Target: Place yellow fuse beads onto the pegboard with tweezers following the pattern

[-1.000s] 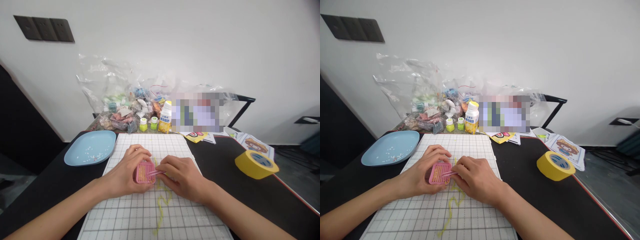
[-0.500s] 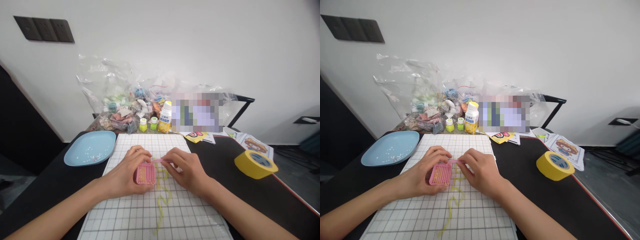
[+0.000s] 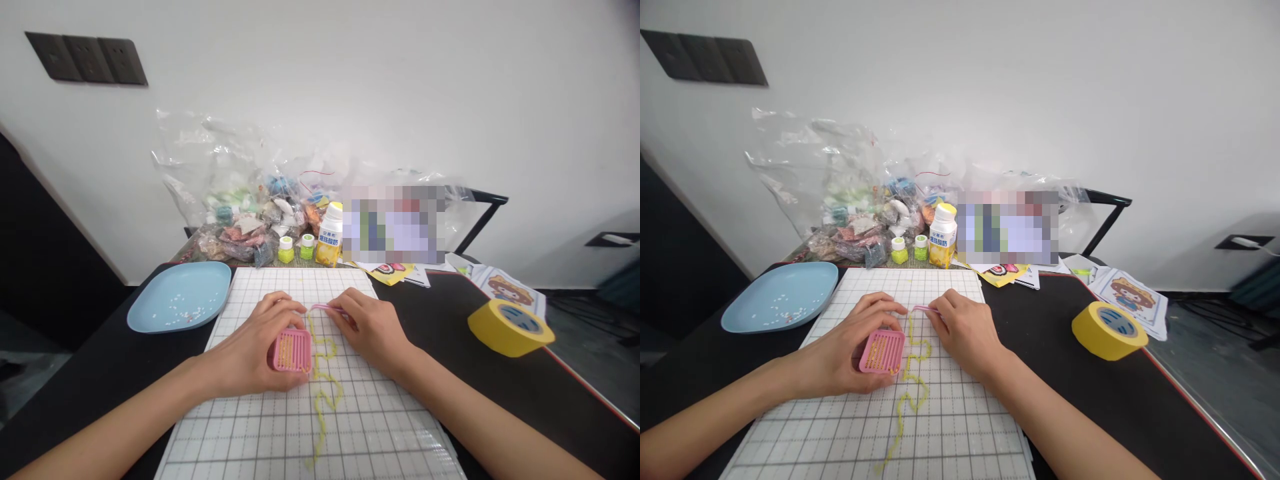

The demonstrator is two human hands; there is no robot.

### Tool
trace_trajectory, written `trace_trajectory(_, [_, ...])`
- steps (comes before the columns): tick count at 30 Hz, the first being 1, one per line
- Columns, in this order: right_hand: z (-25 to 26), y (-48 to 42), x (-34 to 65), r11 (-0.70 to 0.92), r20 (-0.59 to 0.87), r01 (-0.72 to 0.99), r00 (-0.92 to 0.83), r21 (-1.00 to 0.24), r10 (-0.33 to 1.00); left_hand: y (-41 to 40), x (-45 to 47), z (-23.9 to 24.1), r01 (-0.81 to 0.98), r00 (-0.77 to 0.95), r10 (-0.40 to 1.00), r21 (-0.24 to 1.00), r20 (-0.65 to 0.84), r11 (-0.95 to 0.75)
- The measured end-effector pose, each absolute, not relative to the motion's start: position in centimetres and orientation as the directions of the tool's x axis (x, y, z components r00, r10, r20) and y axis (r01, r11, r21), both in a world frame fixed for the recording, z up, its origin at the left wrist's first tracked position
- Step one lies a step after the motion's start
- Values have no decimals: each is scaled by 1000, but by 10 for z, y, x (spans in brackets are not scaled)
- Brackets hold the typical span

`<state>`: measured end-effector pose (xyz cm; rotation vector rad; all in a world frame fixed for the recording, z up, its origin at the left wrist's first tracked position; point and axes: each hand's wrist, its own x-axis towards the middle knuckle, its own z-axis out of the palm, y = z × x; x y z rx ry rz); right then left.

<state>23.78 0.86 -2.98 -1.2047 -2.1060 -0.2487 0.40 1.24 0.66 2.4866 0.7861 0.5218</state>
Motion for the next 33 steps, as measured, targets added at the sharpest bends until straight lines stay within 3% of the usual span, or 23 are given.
trace_trajectory(33, [-29, 8, 237, 554, 652, 815, -328, -170, 683, 13, 3, 7, 451, 762, 624, 548, 174, -704])
